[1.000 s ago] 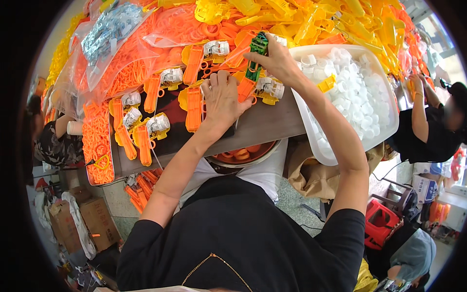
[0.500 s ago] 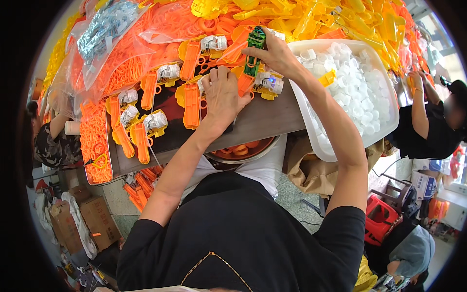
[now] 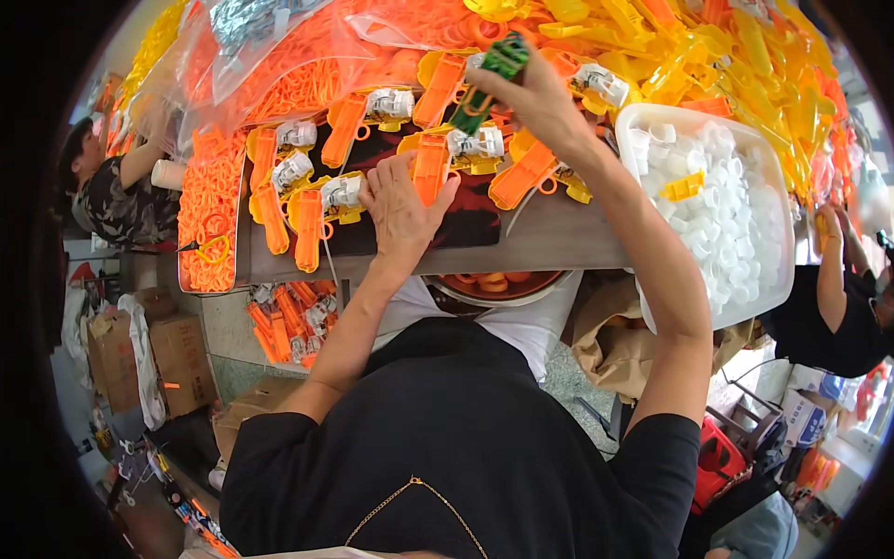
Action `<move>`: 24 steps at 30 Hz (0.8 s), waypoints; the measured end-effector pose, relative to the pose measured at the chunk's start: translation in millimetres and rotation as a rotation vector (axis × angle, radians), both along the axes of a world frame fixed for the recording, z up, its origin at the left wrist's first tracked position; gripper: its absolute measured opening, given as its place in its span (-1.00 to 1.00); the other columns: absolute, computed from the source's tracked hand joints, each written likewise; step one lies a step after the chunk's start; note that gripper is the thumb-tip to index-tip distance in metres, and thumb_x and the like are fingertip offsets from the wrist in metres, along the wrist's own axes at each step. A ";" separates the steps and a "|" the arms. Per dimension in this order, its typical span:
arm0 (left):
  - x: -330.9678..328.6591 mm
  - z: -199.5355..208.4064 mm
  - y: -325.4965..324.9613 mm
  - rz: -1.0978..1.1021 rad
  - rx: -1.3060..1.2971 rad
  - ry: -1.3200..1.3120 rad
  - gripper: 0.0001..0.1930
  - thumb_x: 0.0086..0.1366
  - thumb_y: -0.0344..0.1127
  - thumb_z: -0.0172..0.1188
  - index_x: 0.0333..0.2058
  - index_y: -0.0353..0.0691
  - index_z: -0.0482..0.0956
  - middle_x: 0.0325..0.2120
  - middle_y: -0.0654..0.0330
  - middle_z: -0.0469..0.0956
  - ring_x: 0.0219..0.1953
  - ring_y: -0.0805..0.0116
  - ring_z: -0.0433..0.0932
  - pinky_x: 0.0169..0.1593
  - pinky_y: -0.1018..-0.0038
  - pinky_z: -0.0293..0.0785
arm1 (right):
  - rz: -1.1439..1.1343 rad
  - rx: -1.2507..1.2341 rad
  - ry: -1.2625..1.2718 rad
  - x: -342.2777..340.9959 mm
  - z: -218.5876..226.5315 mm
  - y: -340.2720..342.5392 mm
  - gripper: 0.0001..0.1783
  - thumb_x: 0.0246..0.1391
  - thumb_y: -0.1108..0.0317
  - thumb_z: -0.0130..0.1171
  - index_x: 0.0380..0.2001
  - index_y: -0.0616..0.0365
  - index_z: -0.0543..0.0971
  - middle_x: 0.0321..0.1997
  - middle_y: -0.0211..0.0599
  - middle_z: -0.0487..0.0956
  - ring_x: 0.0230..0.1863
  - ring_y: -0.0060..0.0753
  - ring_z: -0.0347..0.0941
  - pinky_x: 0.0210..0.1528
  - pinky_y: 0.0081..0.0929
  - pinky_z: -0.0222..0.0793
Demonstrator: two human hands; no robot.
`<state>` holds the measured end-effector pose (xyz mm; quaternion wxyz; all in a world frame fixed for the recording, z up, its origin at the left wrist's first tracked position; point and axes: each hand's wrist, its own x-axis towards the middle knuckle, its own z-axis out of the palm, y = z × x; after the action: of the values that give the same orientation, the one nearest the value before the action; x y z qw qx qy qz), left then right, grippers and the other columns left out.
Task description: The recorder is assembling small plastic internal components into orange and yellow toy guns at a factory workstation.
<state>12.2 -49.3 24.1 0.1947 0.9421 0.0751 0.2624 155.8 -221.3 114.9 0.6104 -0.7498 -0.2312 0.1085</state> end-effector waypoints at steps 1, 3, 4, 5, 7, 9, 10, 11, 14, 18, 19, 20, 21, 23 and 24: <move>1.6 0.3 0.3 -0.018 -0.013 0.006 -0.37 0.02 0.05 0.42 -0.06 -0.25 0.43 -0.17 0.07 0.40 -0.04 0.10 0.34 0.09 0.14 0.14 | 0.056 -0.011 0.005 4.6 -4.8 10.5 -0.65 0.23 0.06 0.26 -0.26 0.11 0.46 -0.43 -0.49 0.57 -0.50 -0.76 0.38 -0.58 -0.71 0.28; 5.5 0.8 4.4 -0.007 0.056 0.018 -0.38 0.00 0.07 0.42 -0.11 -0.26 0.45 -0.22 0.08 0.41 -0.08 0.11 0.35 0.06 0.16 0.15 | 0.082 0.009 -0.019 5.0 -8.5 28.0 -0.64 0.22 0.05 0.28 -0.27 0.10 0.45 -0.44 -0.51 0.56 -0.53 -0.77 0.35 -0.59 -0.72 0.25; 6.9 1.5 7.6 0.000 0.124 0.035 -0.39 -0.02 0.09 0.42 -0.17 -0.27 0.46 -0.26 0.08 0.41 -0.12 0.12 0.36 0.03 0.18 0.17 | 0.110 0.016 0.002 3.8 -8.1 36.4 -0.64 0.21 0.05 0.29 -0.28 0.09 0.45 -0.45 -0.52 0.54 -0.55 -0.77 0.34 -0.60 -0.71 0.23; 8.3 3.0 10.8 0.009 0.125 0.034 -0.39 -0.02 0.09 0.42 -0.17 -0.27 0.46 -0.26 0.08 0.41 -0.12 0.12 0.36 0.03 0.18 0.17 | 0.137 0.022 0.025 3.2 -8.3 42.9 -0.63 0.21 0.04 0.29 -0.29 0.08 0.44 -0.47 -0.53 0.53 -0.57 -0.78 0.32 -0.61 -0.69 0.21; 13.0 9.5 12.8 -0.005 0.176 0.115 -0.44 -0.06 0.06 0.44 -0.26 -0.27 0.49 -0.31 0.10 0.44 -0.17 0.14 0.39 -0.02 0.20 0.19 | 0.162 -0.016 -0.009 12.1 -19.1 49.9 -0.63 0.20 0.05 0.30 -0.27 0.09 0.43 -0.49 -0.56 0.50 -0.60 -0.78 0.29 -0.62 -0.67 0.19; 17.7 12.0 15.5 -0.023 0.166 0.146 -0.47 -0.07 0.03 0.44 -0.29 -0.27 0.50 -0.34 0.10 0.45 -0.19 0.15 0.40 -0.03 0.20 0.20 | 0.137 -0.123 -0.080 18.1 -27.3 55.0 -0.60 0.19 0.05 0.31 -0.22 0.11 0.41 -0.46 -0.55 0.50 -0.54 -0.78 0.33 -0.56 -0.66 0.23; 19.6 12.5 16.5 -0.042 0.159 0.176 -0.49 -0.08 0.01 0.44 -0.32 -0.26 0.51 -0.36 0.11 0.45 -0.21 0.16 0.42 -0.05 0.21 0.21 | 0.189 -0.055 -0.018 20.3 -29.0 56.3 -0.56 0.19 0.06 0.32 -0.15 0.15 0.40 -0.37 -0.51 0.51 -0.43 -0.73 0.39 -0.42 -0.62 0.34; 21.0 12.4 16.5 -0.043 0.157 0.175 -0.49 -0.08 0.01 0.44 -0.32 -0.26 0.51 -0.36 0.11 0.45 -0.21 0.16 0.42 -0.05 0.21 0.21 | 0.188 -0.058 -0.018 24.4 -31.1 57.4 -0.56 0.19 0.06 0.32 -0.15 0.15 0.40 -0.37 -0.51 0.51 -0.43 -0.73 0.39 -0.42 -0.62 0.34; 23.6 11.7 14.8 -0.053 0.152 0.162 -0.50 -0.11 -0.03 0.43 -0.31 -0.27 0.50 -0.38 0.11 0.46 -0.24 0.17 0.44 -0.06 0.22 0.22 | 0.234 -0.118 -0.069 33.5 -35.5 60.4 -0.52 0.19 0.05 0.32 -0.09 0.18 0.40 -0.27 -0.46 0.51 -0.29 -0.67 0.43 -0.26 -0.56 0.40; 23.5 12.1 12.2 -0.034 0.182 0.129 -0.54 -0.13 -0.09 0.40 -0.32 -0.27 0.49 -0.39 0.10 0.47 -0.26 0.17 0.45 -0.08 0.24 0.24 | 0.275 -0.146 -0.064 36.0 -33.8 62.0 -0.49 0.19 0.03 0.32 -0.06 0.19 0.40 -0.24 -0.45 0.50 -0.25 -0.63 0.41 -0.22 -0.54 0.40; 24.2 12.9 10.8 -0.037 0.188 0.128 -0.54 -0.13 -0.10 0.39 -0.32 -0.28 0.49 -0.39 0.10 0.47 -0.26 0.18 0.45 -0.09 0.24 0.24 | 0.284 -0.138 -0.046 38.7 -35.1 59.9 -0.48 0.19 0.02 0.32 -0.06 0.19 0.40 -0.25 -0.46 0.50 -0.25 -0.63 0.40 -0.23 -0.54 0.39; 25.3 13.5 9.7 -0.041 0.187 0.125 -0.54 -0.13 -0.10 0.39 -0.32 -0.28 0.49 -0.39 0.10 0.47 -0.26 0.18 0.45 -0.09 0.24 0.24 | 0.279 -0.140 -0.047 40.6 -36.3 57.2 -0.48 0.19 0.02 0.32 -0.06 0.19 0.40 -0.25 -0.46 0.50 -0.25 -0.63 0.40 -0.23 -0.54 0.39; 24.9 13.6 9.9 -0.035 0.185 0.130 -0.55 -0.13 -0.11 0.39 -0.32 -0.27 0.49 -0.40 0.11 0.47 -0.26 0.18 0.45 -0.09 0.25 0.24 | 0.285 -0.146 -0.058 40.0 -35.8 56.7 -0.48 0.18 0.01 0.33 -0.07 0.18 0.40 -0.26 -0.47 0.49 -0.25 -0.64 0.40 -0.24 -0.54 0.39; 25.3 13.7 9.8 -0.031 0.183 0.133 -0.55 -0.13 -0.11 0.39 -0.32 -0.27 0.49 -0.40 0.11 0.47 -0.26 0.18 0.45 -0.09 0.25 0.24 | 0.288 -0.152 -0.072 38.1 -34.7 56.1 -0.48 0.18 0.01 0.33 -0.08 0.17 0.40 -0.27 -0.48 0.48 -0.26 -0.64 0.39 -0.24 -0.54 0.39; 25.1 13.2 10.0 -0.028 0.189 0.117 -0.55 -0.13 -0.11 0.39 -0.32 -0.27 0.49 -0.40 0.11 0.47 -0.26 0.19 0.45 -0.09 0.25 0.24 | 0.278 -0.148 -0.064 35.8 -34.3 57.2 -0.49 0.18 0.01 0.33 -0.09 0.17 0.40 -0.28 -0.48 0.48 -0.28 -0.65 0.38 -0.26 -0.55 0.38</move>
<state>37.3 -39.3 37.3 0.1038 0.9709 0.0482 0.2103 191.6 -164.1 80.6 0.5248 -0.7567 -0.3433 0.1846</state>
